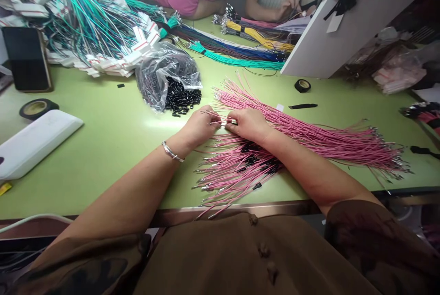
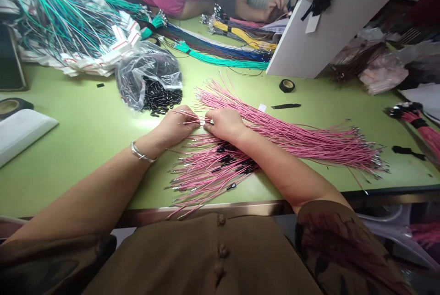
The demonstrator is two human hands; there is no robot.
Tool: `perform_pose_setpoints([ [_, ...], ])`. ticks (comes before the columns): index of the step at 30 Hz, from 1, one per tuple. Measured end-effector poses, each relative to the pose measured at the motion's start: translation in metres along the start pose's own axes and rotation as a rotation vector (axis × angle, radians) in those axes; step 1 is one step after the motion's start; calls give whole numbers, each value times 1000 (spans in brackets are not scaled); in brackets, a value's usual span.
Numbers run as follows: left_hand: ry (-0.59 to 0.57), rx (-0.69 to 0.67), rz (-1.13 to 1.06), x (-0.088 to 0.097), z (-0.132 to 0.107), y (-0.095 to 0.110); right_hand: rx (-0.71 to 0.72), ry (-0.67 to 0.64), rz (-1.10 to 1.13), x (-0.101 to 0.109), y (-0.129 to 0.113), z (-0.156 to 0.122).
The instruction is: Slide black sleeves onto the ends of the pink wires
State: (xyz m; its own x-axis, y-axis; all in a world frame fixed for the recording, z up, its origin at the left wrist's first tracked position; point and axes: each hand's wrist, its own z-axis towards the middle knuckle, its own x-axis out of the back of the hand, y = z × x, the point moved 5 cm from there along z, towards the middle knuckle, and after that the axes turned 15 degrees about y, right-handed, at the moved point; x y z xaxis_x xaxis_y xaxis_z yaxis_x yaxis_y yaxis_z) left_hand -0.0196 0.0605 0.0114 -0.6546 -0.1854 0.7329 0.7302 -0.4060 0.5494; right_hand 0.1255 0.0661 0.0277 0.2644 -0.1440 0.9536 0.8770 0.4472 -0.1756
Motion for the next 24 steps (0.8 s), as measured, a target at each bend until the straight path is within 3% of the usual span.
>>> perform_pose_setpoints([
  [3, -38, -91, 83, 0, 0, 6, 9, -87, 5, 6, 6, 2],
  [7, -109, -201, 161, 0, -2, 13, 39, -298, 51, 20, 27, 2],
  [11, -175, -221, 136, 4, -3, 15, -2, -419, 278, 28, 44, 2],
  [15, -272, -186, 20, 10, -7, 25, -74, -262, 672, 30, 37, 7],
  [19, -428, -164, -98, 12, -18, 45, -200, -61, 905, 18, 25, 6],
  [22, -564, -175, -161, 15, -24, 53, -340, -71, 992, -2, 23, 3],
  [24, -590, -145, -119, 23, -22, 44, -411, -93, 1036, -12, 24, 1],
])
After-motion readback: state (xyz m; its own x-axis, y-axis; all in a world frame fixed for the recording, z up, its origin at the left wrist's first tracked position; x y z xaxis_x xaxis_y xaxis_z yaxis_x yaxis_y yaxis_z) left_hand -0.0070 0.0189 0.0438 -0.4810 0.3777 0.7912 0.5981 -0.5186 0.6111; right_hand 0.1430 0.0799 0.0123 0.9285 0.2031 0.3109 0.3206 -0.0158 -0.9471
